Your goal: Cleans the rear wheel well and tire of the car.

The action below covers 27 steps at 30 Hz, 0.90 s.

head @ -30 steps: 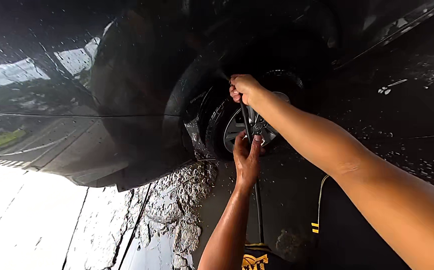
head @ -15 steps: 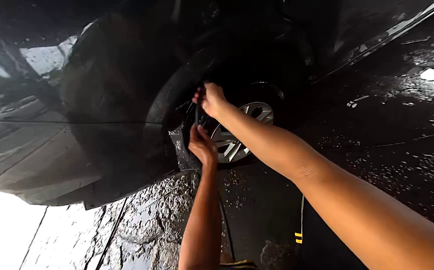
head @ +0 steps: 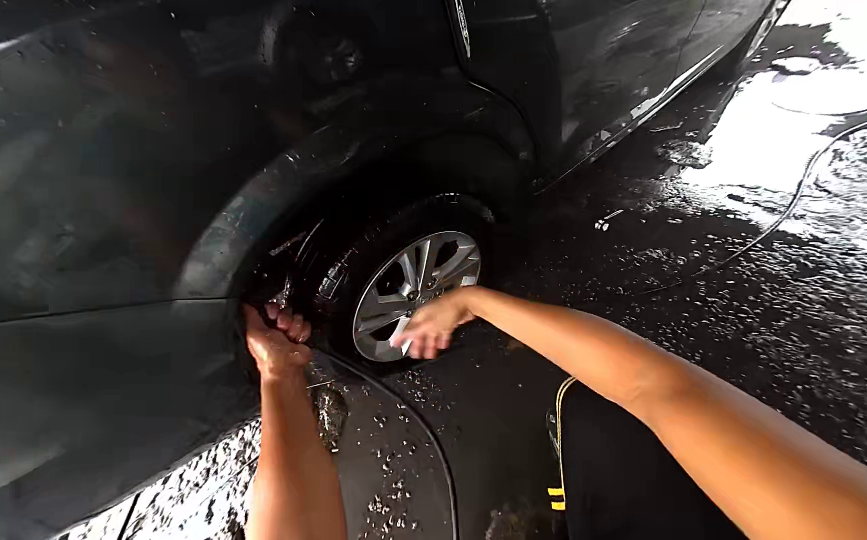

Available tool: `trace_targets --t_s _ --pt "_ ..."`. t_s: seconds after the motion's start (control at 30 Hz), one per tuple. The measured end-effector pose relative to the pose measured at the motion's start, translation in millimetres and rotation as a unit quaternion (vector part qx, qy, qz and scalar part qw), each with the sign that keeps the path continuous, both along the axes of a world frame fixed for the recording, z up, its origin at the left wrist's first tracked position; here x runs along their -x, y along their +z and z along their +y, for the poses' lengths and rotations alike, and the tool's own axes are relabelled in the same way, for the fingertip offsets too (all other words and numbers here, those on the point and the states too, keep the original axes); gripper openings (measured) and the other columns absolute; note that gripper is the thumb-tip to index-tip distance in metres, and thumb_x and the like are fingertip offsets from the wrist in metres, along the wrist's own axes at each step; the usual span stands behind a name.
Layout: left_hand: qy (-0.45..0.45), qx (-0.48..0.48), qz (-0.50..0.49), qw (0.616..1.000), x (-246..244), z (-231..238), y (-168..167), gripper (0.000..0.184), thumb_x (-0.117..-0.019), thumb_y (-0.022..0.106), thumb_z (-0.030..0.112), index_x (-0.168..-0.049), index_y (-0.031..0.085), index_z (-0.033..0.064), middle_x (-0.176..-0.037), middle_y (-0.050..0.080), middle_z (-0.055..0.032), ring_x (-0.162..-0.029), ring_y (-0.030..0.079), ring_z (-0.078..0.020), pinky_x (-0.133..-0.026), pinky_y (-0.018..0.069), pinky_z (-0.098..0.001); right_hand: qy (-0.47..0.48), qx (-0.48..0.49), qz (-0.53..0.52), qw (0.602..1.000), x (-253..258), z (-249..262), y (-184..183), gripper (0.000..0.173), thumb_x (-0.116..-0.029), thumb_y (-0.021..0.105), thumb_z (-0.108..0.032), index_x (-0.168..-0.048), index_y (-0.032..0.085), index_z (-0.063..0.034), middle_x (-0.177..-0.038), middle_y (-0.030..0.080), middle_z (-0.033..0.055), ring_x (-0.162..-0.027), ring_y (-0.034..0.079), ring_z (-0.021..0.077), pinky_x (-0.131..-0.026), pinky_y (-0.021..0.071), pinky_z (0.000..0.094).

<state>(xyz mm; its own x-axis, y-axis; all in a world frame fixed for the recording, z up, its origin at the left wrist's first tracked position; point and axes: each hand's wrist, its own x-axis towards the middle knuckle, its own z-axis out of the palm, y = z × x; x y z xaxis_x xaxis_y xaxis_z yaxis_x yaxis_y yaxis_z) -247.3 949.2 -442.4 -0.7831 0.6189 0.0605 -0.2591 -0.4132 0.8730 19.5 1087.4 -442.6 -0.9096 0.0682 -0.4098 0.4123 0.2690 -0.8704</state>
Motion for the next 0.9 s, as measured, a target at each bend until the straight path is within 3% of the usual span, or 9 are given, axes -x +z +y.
trace_targets --t_s 0.1,0.17,0.23,0.3,0.57,0.67,0.8,0.9 --pt "-0.029 0.066 0.063 0.995 3.7 -2.0 15.1 0.057 -0.1097 0.012 0.054 -0.076 0.046 0.0222 -0.048 0.035 0.0096 -0.036 0.033 -0.0051 -0.037 0.0321 -0.0217 0.092 -0.235 -0.173 0.952 -24.7 30.2 -50.7 0.053 -0.1068 0.050 -0.045 -0.134 0.065 -0.0025 -0.123 0.067 0.0261 -0.113 0.063 0.0429 -0.096 0.0460 0.0645" --pt "-0.057 0.049 0.078 0.994 6.7 -4.2 17.9 0.060 -0.1093 0.008 0.053 -0.074 0.046 0.0233 -0.047 0.036 0.0099 -0.036 0.033 -0.0049 -0.037 0.0329 -0.0216 0.128 -0.292 -0.144 0.937 -25.5 40.9 -63.7 0.052 -0.1075 0.050 -0.042 -0.138 0.063 -0.0026 -0.128 0.065 0.0281 -0.122 0.060 0.0454 -0.102 0.0434 0.0668" --pt "-0.072 0.029 0.068 0.995 9.0 -4.1 13.9 0.063 -0.1083 0.004 0.054 -0.073 0.046 0.0239 -0.046 0.036 0.0102 -0.035 0.034 -0.0054 -0.036 0.0333 -0.0221 0.105 -0.258 -0.084 0.957 -23.5 40.6 -65.8 0.051 -0.1094 0.048 -0.038 -0.149 0.053 -0.0053 -0.135 0.062 0.0267 -0.125 0.060 0.0431 -0.104 0.0436 0.0640" --pt "-0.088 0.033 0.077 0.993 8.1 -2.6 10.5 0.062 -0.1080 0.004 0.056 -0.074 0.045 0.0240 -0.046 0.036 0.0103 -0.035 0.035 -0.0054 -0.036 0.0340 -0.0221 0.083 -0.218 -0.067 0.970 -21.5 37.5 -64.2 0.052 -0.1096 0.048 -0.037 -0.153 0.048 -0.0089 -0.132 0.064 0.0251 -0.113 0.065 0.0401 -0.097 0.0484 0.0603" --pt "-0.100 0.066 0.140 0.983 -2.4 13.6 40.7 0.059 -0.1091 0.010 0.055 -0.075 0.046 0.0230 -0.049 0.035 0.0098 -0.037 0.033 -0.0050 -0.038 0.0329 -0.0211 0.138 -0.290 -0.088 0.943 -22.2 47.2 -76.0 0.056 -0.1060 0.055 -0.039 -0.151 0.050 -0.0064 -0.136 0.061 0.0276 -0.127 0.058 0.0445 -0.104 0.0437 0.0646" --pt "-0.120 0.009 0.081 0.989 11.3 4.3 25.7 0.064 -0.1073 0.002 0.054 -0.071 0.047 0.0251 -0.045 0.037 0.0108 -0.035 0.035 -0.0040 -0.035 0.0332 -0.0212 0.146 -0.302 -0.087 0.938 -23.2 47.4 -78.5 0.059 -0.1045 0.058 -0.041 -0.151 0.050 -0.0048 -0.138 0.060 0.0271 -0.132 0.055 0.0433 -0.109 0.0403 0.0631" --pt "-0.178 -0.044 0.068 0.981 16.6 -22.2 -4.4 0.069 -0.1063 0.003 0.056 -0.068 0.051 0.0254 -0.043 0.040 0.0096 -0.033 0.039 -0.0046 -0.033 0.0369 -0.0224 0.137 -0.301 -0.077 0.941 -31.6 50.8 -73.2 0.060 -0.1027 0.062 -0.040 -0.151 0.051 -0.0057 -0.136 0.062 0.0271 -0.129 0.058 0.0432 -0.108 0.0416 0.0633" --pt "-0.166 0.014 0.114 0.979 1.6 -18.4 13.6 0.067 -0.1073 0.003 0.056 -0.071 0.049 0.0245 -0.044 0.039 0.0102 -0.033 0.037 -0.0037 -0.033 0.0359 -0.0207 0.137 -0.318 -0.091 0.934 -34.6 53.9 -75.5 0.059 -0.1011 0.065 -0.039 -0.149 0.053 -0.0062 -0.135 0.063 0.0274 -0.130 0.057 0.0445 -0.109 0.0393 0.0654"
